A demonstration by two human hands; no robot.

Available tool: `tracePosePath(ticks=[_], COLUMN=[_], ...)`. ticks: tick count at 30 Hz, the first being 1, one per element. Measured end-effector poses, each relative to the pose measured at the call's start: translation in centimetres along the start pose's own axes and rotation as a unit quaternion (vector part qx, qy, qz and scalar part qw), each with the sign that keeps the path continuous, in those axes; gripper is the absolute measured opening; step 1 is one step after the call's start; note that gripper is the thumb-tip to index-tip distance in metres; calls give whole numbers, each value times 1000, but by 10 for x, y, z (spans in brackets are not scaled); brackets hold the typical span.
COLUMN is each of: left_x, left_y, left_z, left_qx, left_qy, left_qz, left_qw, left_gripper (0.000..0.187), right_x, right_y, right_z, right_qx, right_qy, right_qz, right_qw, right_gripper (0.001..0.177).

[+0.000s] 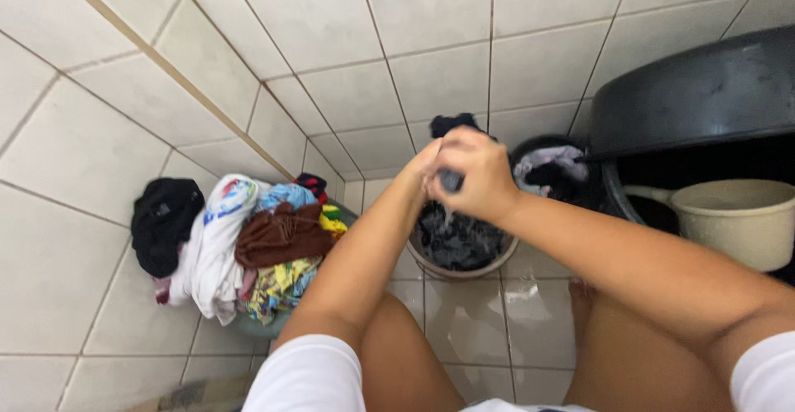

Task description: The person washes items of clothing by hand in buckets of water, scrubbing and wringing them before placing them into other containers.

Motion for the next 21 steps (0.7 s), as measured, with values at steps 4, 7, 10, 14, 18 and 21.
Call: tracePosePath(ticks=[4,7,10,14,18,21], left_x=[-9,-21,-43,-71,-51,-30], left_y=[21,37,52,17,-24,-35], left_z=[5,22,38,13,-43,-69], left_qx=[-5,50,88,172,252,335], left_qy=[-51,-121,-183,-84,-280,-321], left_qz=[294,458,421,8,-181,-161], left_qw=[954,879,884,982,908,871], left_gripper=[21,20,20,37,109,125], right_x=[5,21,27,48,72,78], right_y=[18,20,6,-22,-78,-86], right_z=[-27,-57,-73,-68,-50,-60], right_qx=[-155,-263,-265,106,645,717], right_qy=[65,221,244,31,103,195], right_qz=[-43,-11,41,30,407,459], right_qw=[985,939,932,993,638,487], right_gripper=[21,27,37,13,16,39])
Point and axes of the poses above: each hand's wrist, its own z-axis towards the middle knuckle, its own x-axis out of the palm, y = z × x, the point moved 1 cm from there along z, towards the middle knuckle, and after that the axes turned 10 degrees about -z, right-handed, at the moved point
